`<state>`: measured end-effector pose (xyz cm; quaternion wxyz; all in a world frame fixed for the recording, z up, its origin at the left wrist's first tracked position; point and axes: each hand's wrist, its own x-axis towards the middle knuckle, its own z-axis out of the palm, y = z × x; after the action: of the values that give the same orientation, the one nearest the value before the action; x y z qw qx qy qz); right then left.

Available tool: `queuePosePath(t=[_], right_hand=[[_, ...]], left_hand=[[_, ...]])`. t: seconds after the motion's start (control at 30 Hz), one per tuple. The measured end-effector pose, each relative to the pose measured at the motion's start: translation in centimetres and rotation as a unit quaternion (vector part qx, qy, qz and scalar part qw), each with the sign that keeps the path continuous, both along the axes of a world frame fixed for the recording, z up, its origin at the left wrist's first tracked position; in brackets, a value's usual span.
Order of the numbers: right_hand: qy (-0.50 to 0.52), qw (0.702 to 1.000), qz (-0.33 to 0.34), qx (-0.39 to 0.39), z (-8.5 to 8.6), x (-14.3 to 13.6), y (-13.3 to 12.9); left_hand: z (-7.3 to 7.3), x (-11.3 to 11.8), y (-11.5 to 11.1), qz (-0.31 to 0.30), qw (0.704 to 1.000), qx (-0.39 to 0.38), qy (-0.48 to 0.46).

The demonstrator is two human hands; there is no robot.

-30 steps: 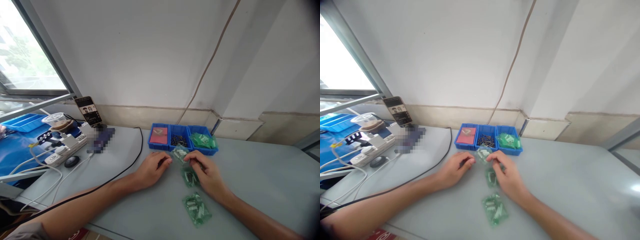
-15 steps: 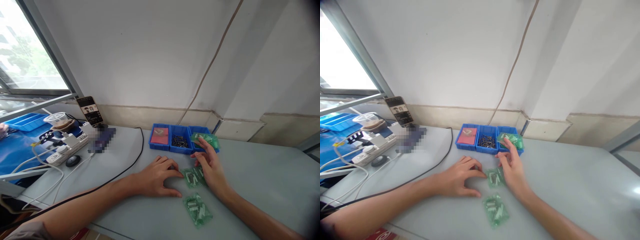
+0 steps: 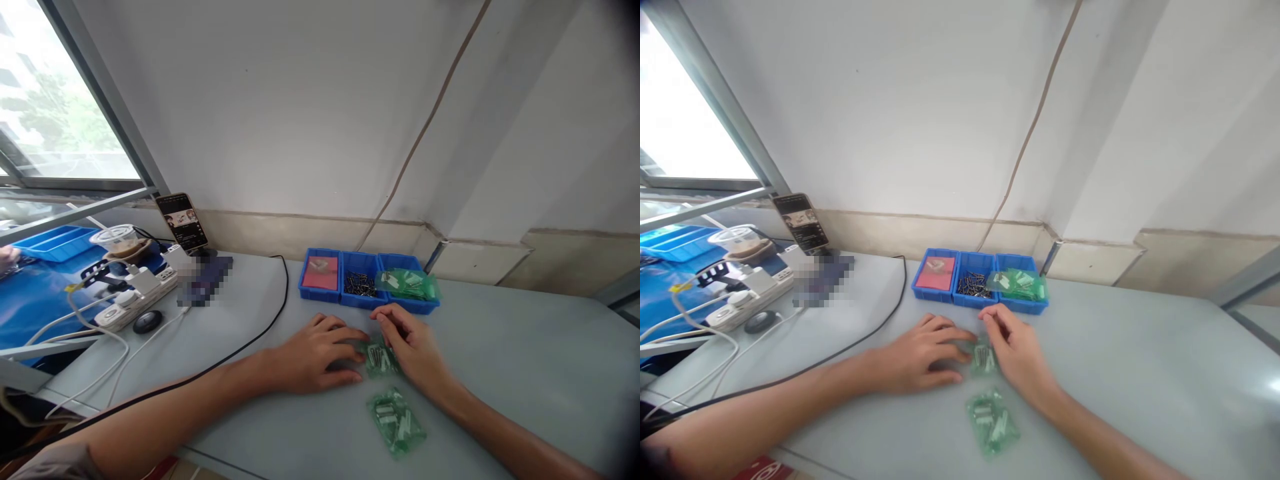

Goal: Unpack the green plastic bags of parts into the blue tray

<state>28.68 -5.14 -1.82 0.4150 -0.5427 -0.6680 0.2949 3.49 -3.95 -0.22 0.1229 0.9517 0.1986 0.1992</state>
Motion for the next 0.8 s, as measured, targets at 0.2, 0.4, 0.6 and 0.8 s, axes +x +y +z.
queuePosePath(t=[0.2, 0.4, 0.6, 0.8], right_hand=[[0.013, 0.999, 0.034, -0.033, 0.3, -0.2, -0.2], [-0.018, 0.995, 0.095, -0.036, 0.2, -0.2, -0.2], [-0.068, 0.993, 0.1, -0.004, 0.6, -0.5, -0.4], [-0.063, 0.993, 0.099, -0.004, 0.7, -0.6, -0.3]], left_hand=[[-0.1, 0.0, 0.0, 0.01, 1.0, -0.012, -0.011], [-1.0, 0.0, 0.5, 0.06, 0.997, -0.019, -0.042], [-1.6, -0.1, 1.5, 0.116, 0.992, -0.002, -0.045], [-1.2, -0.2, 1.2, 0.091, 0.995, 0.006, -0.034]])
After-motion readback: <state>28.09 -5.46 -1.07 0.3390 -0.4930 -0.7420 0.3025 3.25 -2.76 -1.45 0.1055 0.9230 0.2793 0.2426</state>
